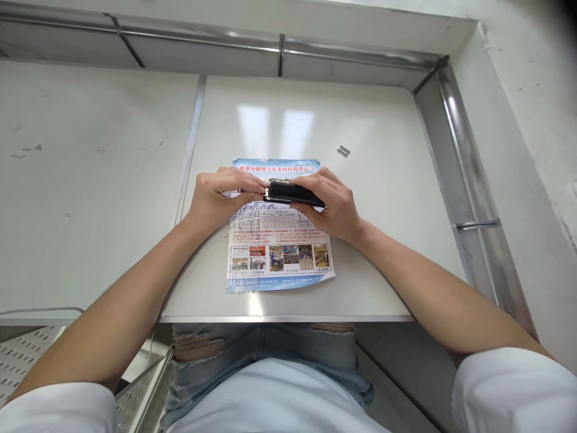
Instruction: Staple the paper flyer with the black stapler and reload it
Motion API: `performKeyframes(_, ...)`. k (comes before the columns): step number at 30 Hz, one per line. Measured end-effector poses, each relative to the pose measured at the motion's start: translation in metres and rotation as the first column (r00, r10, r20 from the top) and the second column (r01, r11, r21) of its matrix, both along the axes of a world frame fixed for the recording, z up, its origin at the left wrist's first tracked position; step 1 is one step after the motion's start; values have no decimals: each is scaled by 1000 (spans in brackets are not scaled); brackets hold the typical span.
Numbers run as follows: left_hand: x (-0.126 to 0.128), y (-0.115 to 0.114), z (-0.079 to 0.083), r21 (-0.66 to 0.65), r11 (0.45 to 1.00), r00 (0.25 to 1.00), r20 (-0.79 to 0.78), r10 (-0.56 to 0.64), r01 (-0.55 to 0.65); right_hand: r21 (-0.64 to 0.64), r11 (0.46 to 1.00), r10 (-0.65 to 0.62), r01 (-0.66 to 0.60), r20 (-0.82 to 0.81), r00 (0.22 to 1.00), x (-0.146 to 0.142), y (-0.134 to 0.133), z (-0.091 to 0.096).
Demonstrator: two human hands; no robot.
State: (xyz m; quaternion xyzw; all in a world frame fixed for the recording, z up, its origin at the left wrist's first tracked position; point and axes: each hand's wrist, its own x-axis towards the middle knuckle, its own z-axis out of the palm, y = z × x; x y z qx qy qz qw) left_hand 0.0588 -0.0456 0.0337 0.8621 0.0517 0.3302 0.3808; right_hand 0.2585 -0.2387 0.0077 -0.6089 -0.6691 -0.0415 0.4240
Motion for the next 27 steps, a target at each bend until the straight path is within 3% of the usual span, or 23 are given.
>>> performKeyframes(20,-3,5,-8,100,995,995,-97,16,-6,15,1000,7,-6,-22,1000,-1,-1,1)
performKeyframes(27,-3,4,0,114,992,992,-125,-35,49,2,997,-79,81,-185,980,4,-5,10)
